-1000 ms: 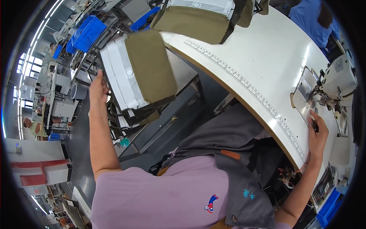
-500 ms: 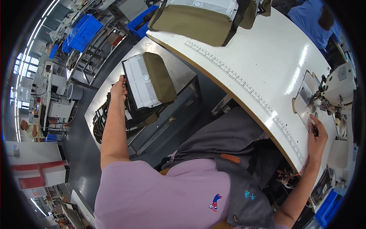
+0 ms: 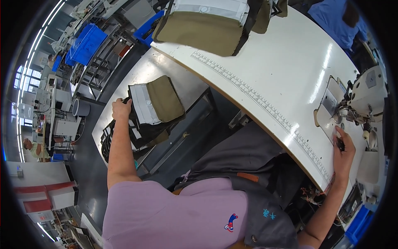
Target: Sewing various components of fabric bags using an industrial sewing machine.
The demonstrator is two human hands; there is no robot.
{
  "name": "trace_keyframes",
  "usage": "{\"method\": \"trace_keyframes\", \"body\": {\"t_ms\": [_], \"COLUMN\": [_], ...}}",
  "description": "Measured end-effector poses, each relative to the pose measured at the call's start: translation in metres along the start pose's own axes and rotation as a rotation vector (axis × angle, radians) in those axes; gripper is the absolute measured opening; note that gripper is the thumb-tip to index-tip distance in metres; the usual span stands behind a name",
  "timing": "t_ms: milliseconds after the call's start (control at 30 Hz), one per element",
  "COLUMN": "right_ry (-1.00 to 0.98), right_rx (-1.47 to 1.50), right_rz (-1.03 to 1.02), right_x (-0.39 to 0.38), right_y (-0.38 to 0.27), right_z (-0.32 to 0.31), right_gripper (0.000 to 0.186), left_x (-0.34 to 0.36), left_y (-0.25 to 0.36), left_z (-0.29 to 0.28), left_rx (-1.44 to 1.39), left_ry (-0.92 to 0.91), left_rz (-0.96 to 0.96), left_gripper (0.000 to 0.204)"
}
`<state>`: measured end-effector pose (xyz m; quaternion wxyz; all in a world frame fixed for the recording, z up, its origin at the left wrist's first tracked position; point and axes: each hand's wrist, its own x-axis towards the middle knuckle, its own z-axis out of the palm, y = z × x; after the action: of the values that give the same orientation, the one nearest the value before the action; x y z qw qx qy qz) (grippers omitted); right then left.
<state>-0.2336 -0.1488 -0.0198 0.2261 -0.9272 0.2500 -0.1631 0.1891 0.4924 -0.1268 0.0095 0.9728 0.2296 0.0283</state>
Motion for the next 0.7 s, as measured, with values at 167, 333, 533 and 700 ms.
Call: {"method": "trace_keyframes", "body": {"t_ms": [167, 333, 533, 700], "right_ry": [0.027, 0.084, 0.109, 0.11], "right_rx": [0.107, 0.129, 0.062, 0.065], "right_rz": [-0.019, -0.079, -0.121, -0.115], "right_x": [0.0, 0.0, 0.003, 0.004], "right_y": [-0.001, 0.003, -0.005, -0.005], "right_z": [0.008, 0.009, 0.006, 0.004], "right_gripper": [0.046, 0.054, 0.053, 0.049], "left_x": [0.015, -0.031, -0.081, -0.09], "left_y": [0.048, 0.209, 0.357, 0.432], "left_z": [-0.039, -0.115, -0.159, -0.181], "left_rx": [-0.209, -0.733, -0.727, -0.492], "left_ry": [0.37, 0.449, 0.402, 0.231], "left_rz": [0.458, 0.989, 1.332, 0.96], "left_gripper": [0.052, 0.037, 0.046, 0.084]}}
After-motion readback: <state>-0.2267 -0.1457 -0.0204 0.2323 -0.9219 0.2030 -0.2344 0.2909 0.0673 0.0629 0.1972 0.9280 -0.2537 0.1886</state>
